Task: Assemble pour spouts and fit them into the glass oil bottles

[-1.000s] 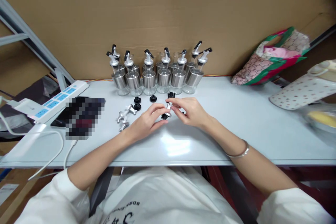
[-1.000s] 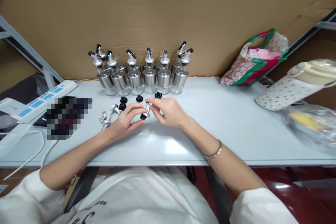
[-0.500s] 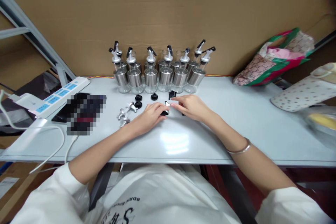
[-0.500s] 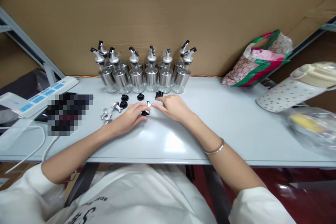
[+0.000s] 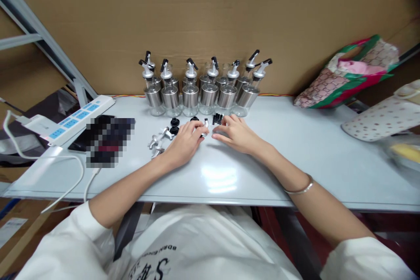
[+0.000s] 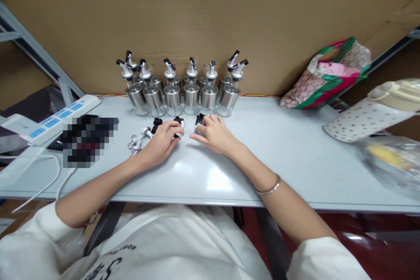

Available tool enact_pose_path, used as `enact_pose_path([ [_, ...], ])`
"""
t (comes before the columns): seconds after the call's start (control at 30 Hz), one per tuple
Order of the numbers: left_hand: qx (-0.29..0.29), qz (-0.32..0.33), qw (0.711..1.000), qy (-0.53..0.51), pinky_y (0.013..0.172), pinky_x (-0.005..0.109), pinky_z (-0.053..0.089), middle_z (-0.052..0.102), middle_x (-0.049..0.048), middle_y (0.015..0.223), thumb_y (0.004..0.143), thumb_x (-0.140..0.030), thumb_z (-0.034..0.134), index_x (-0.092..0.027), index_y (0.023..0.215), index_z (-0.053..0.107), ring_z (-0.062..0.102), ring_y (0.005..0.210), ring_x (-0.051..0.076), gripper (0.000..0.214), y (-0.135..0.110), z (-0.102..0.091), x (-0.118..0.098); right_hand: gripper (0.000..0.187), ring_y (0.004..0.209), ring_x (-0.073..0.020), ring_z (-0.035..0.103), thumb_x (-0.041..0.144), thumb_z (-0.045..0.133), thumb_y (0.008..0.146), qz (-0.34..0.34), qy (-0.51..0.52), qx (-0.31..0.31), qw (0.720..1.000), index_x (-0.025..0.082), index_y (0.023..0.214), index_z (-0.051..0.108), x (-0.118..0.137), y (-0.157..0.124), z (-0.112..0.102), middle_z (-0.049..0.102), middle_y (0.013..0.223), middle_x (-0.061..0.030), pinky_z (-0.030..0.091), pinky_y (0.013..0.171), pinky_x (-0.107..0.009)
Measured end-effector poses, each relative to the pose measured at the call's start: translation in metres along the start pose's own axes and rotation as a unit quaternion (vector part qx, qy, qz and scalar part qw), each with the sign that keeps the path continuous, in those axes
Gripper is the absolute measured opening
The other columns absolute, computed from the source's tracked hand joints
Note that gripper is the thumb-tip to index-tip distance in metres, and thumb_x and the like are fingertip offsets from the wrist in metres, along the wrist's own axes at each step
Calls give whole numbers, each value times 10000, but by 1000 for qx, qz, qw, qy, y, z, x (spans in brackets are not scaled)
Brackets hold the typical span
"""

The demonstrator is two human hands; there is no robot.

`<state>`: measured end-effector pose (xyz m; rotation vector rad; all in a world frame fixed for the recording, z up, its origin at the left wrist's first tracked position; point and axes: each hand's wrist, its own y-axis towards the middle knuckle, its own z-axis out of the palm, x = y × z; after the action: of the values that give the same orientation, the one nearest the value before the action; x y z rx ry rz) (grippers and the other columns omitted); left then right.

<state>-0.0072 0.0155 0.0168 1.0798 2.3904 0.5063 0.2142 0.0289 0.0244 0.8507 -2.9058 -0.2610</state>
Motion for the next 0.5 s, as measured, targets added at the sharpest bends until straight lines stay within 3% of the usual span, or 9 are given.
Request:
enact_pose_path([
  [0.13,-10,-8,1000,-21,947,387,437,524,108,1156,883,-77,414,-179,1069,521,524,1119,220,238,-1,1,0,584,966,-293,457,572,394,923,14,-46,-17,999,169,1300,584,-2,1,3,562,1055,-160,347,890,-437],
  [0.2,-3,-11,1000,-19,935,383,438,536,104,1151,885,-89,427,-180,1052,525,526,1117,222,215,-1,0,-1,589,963,-301,451,582,403,914,17,-57,-14,998,170,1291,592,-3,1,4,563,1057,-164,339,906,-458],
  [0.37,5,-21,1000,-18,892,374,434,586,101,1109,907,-165,472,-172,1021,540,533,1088,231,133,0,-4,-5,324,957,-269,467,450,529,906,-13,8,-23,1000,213,972,740,-1,2,-4,571,999,-121,363,887,-413],
  [0.5,1,-40,999,-23,871,376,433,618,80,999,918,-218,484,-172,977,541,548,993,224,94,1,-5,-4,154,957,-262,485,288,630,856,-3,2,-48,999,194,815,745,0,3,-6,596,960,-103,326,928,-447],
])
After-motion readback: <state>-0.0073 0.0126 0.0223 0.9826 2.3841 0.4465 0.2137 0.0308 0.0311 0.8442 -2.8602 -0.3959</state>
